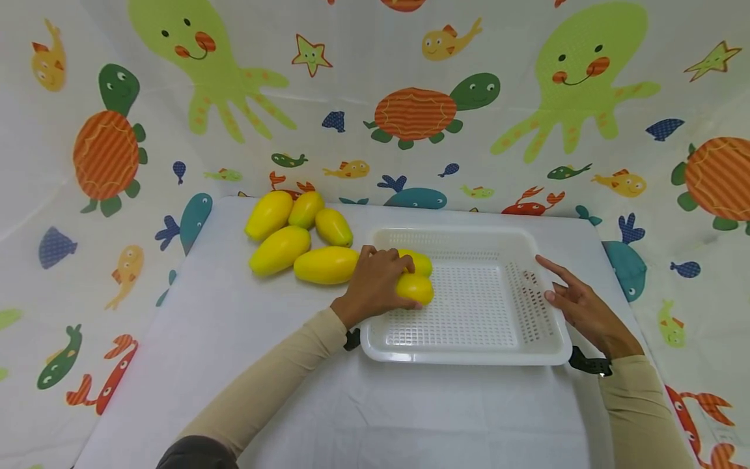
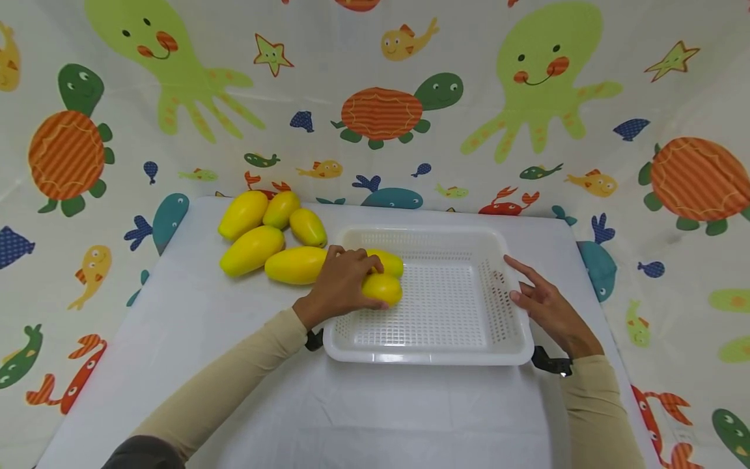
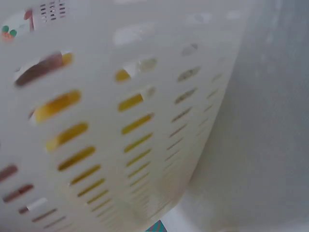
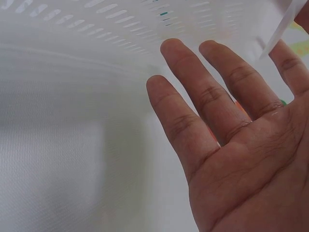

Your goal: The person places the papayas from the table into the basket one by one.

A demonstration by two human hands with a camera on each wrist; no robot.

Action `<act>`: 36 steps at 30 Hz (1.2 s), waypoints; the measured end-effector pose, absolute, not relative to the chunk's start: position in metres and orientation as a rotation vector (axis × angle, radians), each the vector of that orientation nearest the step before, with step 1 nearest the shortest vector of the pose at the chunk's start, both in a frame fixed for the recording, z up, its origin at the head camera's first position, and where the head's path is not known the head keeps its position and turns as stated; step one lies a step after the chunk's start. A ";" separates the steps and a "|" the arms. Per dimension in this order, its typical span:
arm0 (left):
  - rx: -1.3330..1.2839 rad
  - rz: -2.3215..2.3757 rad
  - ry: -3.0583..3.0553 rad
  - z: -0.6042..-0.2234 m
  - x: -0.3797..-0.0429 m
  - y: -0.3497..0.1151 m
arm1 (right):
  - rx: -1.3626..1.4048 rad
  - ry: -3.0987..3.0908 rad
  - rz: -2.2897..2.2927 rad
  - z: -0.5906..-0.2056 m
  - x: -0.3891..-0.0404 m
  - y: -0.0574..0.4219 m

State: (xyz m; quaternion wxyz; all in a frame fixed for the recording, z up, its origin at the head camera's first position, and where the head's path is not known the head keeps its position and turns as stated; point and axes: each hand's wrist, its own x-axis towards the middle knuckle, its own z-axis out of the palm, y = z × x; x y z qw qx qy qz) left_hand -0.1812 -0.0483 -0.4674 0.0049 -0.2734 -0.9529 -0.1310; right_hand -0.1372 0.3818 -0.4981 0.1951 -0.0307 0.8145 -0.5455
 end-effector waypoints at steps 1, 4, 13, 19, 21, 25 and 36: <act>-0.858 -0.399 -2.981 -0.468 -0.181 -0.048 | -0.085 2.280 -1.534 -0.498 -0.137 0.382; -0.864 -0.352 -2.970 -0.468 -0.180 -0.046 | -0.102 2.273 -1.548 -0.496 -0.136 0.381; -0.900 -0.171 -2.964 -0.464 -0.180 -0.042 | -0.091 2.275 -1.540 -0.490 -0.136 0.377; -0.913 -0.114 -2.942 -0.463 -0.178 -0.040 | -0.050 2.283 -1.524 -0.489 -0.137 0.377; -0.916 -0.105 -2.936 -0.463 -0.178 -0.040 | -0.042 2.282 -1.528 -0.489 -0.137 0.376; -0.913 -0.101 -2.928 -0.465 -0.177 -0.041 | -0.041 2.278 -1.537 -0.490 -0.136 0.376; -0.934 -0.139 -2.944 -0.468 -0.175 -0.043 | -0.022 2.292 -1.513 -0.494 -0.134 0.375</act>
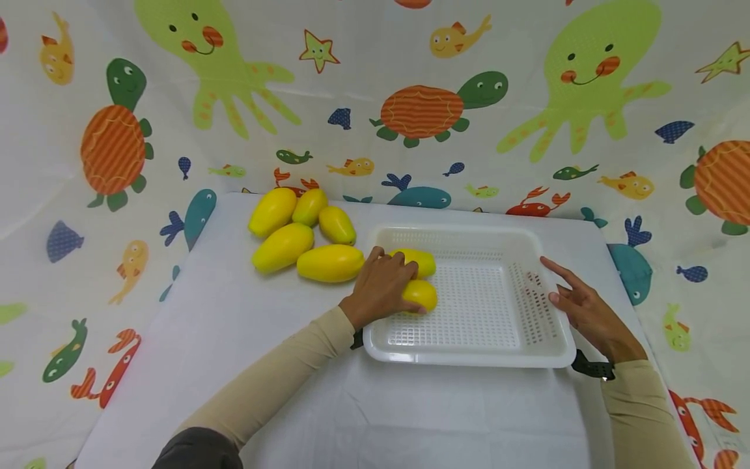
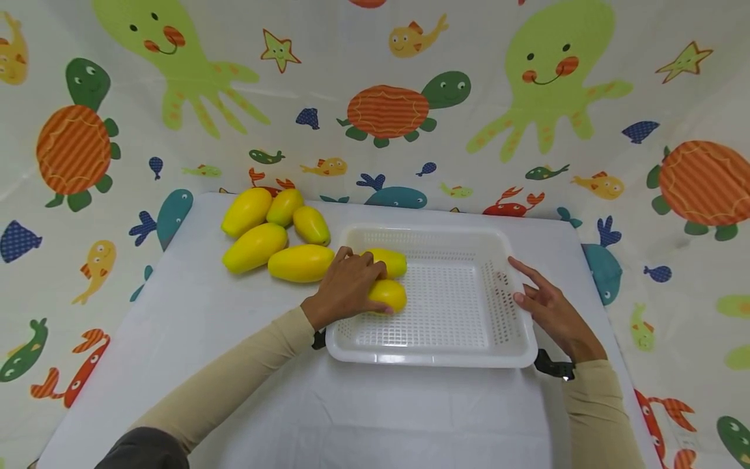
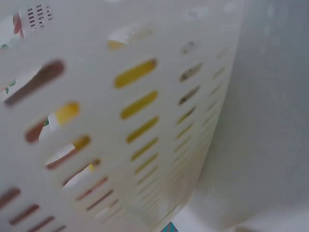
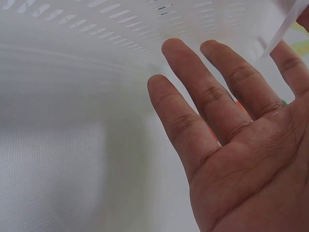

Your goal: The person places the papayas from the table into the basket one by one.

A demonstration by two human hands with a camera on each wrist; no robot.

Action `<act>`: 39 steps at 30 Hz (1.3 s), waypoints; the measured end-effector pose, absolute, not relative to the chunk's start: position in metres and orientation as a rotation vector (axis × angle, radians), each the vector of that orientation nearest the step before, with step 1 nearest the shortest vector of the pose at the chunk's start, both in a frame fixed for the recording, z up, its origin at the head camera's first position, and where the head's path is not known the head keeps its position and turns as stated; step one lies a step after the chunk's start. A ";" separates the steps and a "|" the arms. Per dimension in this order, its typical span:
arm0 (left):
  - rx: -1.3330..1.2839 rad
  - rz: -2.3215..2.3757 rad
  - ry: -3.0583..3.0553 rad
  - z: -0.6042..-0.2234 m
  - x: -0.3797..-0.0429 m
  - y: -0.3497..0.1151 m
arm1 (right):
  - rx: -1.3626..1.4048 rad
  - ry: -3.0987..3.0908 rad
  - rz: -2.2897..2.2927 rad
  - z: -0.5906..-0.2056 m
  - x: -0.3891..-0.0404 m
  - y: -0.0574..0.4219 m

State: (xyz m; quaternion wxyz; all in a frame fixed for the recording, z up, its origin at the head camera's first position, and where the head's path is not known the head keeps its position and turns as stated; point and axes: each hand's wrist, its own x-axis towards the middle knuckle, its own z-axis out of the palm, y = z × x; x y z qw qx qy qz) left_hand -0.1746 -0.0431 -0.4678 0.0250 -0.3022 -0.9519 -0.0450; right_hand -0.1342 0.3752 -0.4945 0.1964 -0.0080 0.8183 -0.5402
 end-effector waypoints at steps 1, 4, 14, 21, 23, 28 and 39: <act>-0.936 -0.136 -2.948 -0.467 -0.175 -0.043 | -0.024 2.290 -1.514 -0.494 -0.134 0.375; -0.939 -0.132 -2.962 -0.466 -0.174 -0.043 | -0.031 2.284 -1.525 -0.495 -0.134 0.375; -0.953 -0.121 -2.998 -0.464 -0.172 -0.044 | -0.016 2.269 -1.544 -0.496 -0.134 0.375; -0.974 -0.135 -3.001 -0.463 -0.171 -0.045 | -0.024 2.256 -1.557 -0.497 -0.134 0.375; -0.979 -0.140 -2.998 -0.463 -0.171 -0.045 | -0.024 2.252 -1.562 -0.497 -0.134 0.375; -0.989 -0.146 -2.989 -0.462 -0.170 -0.044 | -0.019 2.255 -1.561 -0.498 -0.134 0.375; -0.891 -0.321 -3.003 -0.441 -0.173 -0.059 | -0.029 2.289 -1.525 -0.496 -0.133 0.374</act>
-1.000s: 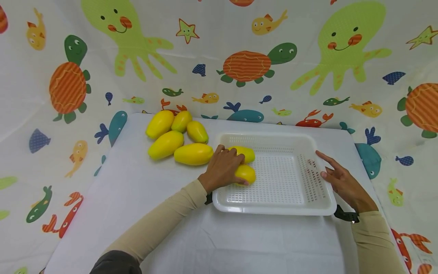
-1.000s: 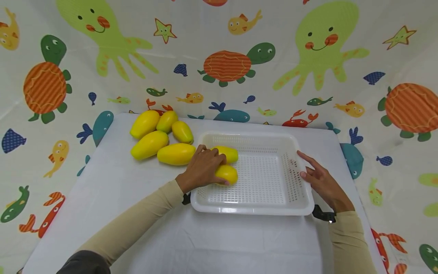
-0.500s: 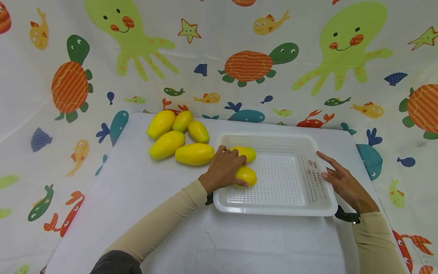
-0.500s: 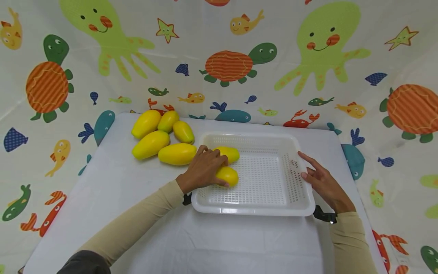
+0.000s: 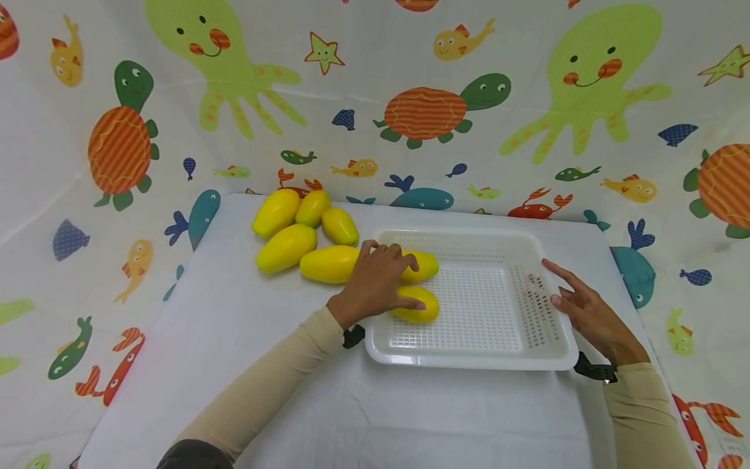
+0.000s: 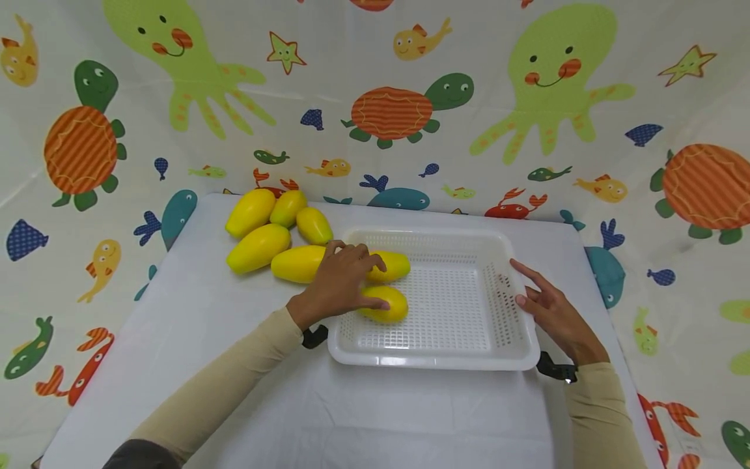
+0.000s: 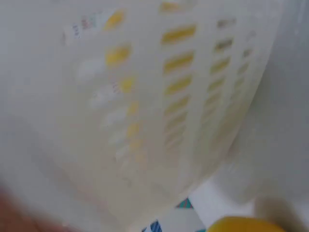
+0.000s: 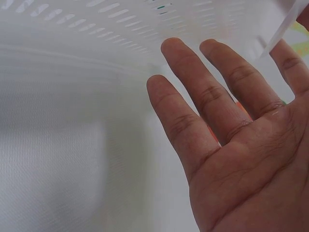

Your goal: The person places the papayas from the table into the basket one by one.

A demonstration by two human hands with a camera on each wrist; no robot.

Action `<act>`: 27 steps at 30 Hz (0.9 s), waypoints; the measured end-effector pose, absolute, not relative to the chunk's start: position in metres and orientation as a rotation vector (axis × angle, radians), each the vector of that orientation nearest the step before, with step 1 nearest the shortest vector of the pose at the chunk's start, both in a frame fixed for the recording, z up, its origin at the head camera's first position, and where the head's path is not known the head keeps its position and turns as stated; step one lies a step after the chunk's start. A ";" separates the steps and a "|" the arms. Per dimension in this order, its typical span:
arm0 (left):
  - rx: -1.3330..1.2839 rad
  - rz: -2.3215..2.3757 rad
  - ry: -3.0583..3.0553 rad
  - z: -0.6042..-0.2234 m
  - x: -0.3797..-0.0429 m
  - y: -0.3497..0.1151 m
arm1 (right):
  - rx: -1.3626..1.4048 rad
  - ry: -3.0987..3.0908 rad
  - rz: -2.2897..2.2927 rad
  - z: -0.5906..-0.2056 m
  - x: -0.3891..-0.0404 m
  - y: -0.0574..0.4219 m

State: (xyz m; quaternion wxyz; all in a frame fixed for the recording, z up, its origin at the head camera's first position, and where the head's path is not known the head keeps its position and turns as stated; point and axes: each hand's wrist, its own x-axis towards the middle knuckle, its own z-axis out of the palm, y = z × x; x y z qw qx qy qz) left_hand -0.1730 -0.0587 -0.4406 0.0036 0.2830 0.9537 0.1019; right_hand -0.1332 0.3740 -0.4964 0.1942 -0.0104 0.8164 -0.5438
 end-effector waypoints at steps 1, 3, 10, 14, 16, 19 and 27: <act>0.891 0.356 2.999 -0.437 -0.175 -0.063 | -0.023 2.289 -1.521 -0.496 -0.133 0.374; 0.915 0.438 3.022 -0.431 -0.178 -0.073 | -0.013 2.294 -1.508 -0.494 -0.133 0.374; 0.936 0.689 3.033 -0.415 -0.187 -0.106 | -0.005 2.297 -1.490 -0.492 -0.134 0.374; 0.872 0.793 3.017 -0.413 -0.191 -0.125 | 0.000 2.296 -1.492 -0.493 -0.134 0.374; 0.828 0.835 3.008 -0.414 -0.193 -0.134 | 0.000 2.293 -1.495 -0.493 -0.134 0.374; 0.762 0.876 2.997 -0.418 -0.197 -0.149 | 0.003 2.288 -1.504 -0.493 -0.135 0.373; 0.594 0.958 2.937 -0.441 -0.203 -0.181 | -0.003 2.286 -1.519 -0.494 -0.135 0.372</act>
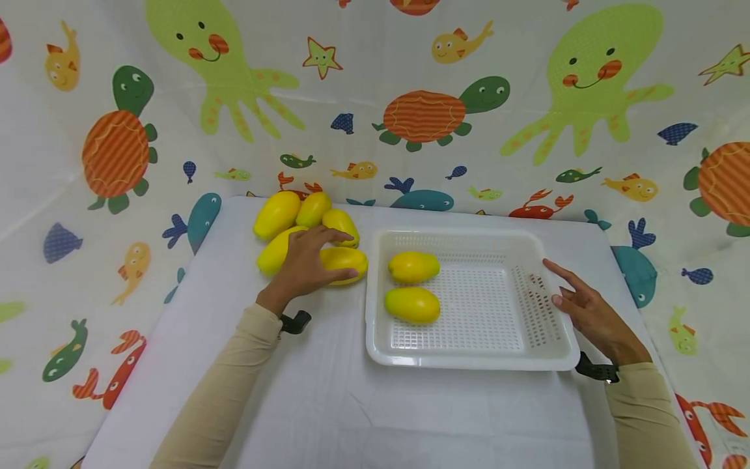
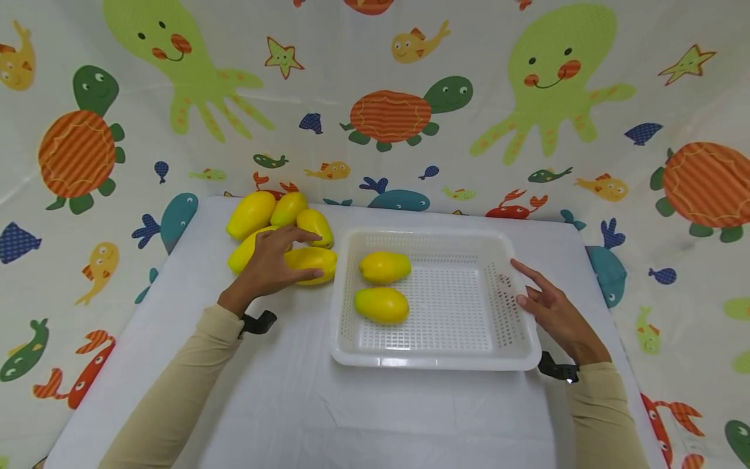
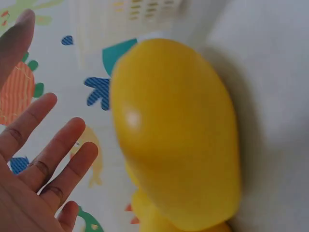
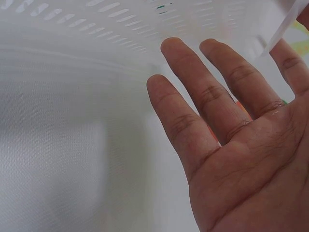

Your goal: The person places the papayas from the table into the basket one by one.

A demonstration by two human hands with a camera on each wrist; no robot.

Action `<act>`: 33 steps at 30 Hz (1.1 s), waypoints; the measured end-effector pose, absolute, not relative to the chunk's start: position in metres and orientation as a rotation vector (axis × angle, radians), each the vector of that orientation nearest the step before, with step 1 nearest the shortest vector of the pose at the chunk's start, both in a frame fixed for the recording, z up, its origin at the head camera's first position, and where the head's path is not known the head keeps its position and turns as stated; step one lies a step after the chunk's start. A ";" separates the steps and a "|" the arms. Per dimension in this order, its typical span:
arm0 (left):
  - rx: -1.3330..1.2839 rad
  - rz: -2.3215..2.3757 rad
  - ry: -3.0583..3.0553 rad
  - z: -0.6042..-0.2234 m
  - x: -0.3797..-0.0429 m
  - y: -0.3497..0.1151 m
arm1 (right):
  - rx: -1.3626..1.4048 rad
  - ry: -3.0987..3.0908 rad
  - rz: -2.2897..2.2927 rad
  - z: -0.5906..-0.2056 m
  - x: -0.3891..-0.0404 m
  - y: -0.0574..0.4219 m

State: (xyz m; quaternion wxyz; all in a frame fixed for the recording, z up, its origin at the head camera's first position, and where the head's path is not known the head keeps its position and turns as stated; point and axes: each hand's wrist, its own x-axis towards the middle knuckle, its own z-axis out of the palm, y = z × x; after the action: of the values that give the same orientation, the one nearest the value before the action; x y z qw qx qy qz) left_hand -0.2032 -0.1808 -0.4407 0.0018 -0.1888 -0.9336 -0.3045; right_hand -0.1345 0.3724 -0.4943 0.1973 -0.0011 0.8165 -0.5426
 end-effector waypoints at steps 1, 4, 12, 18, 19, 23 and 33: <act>-0.581 -0.969 -2.938 -0.444 -0.204 -0.183 | -0.001 2.286 -1.517 -0.494 -0.135 0.372; -0.550 -1.013 -2.957 -0.453 -0.206 -0.190 | 0.001 2.283 -1.518 -0.494 -0.135 0.372; -0.513 -1.074 -2.991 -0.470 -0.210 -0.201 | 0.004 2.282 -1.521 -0.493 -0.135 0.372; -0.527 -1.037 -3.013 -0.478 -0.216 -0.204 | 0.006 2.288 -1.512 -0.492 -0.135 0.371; -0.532 -1.027 -3.014 -0.479 -0.216 -0.204 | 0.009 2.289 -1.509 -0.492 -0.135 0.371; -0.543 -0.999 -3.012 -0.480 -0.218 -0.204 | 0.015 2.285 -1.517 -0.493 -0.135 0.371; -0.538 -0.995 -2.999 -0.475 -0.213 -0.202 | -0.020 2.286 -1.535 -0.492 -0.133 0.371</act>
State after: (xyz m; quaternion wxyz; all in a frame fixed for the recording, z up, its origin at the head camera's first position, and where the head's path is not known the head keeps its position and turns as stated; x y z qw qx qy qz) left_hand -0.2134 -0.2023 -0.4748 -0.0318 -0.1677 -0.9352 -0.3103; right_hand -0.1331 0.3708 -0.4922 0.1928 -0.0073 0.8146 -0.5470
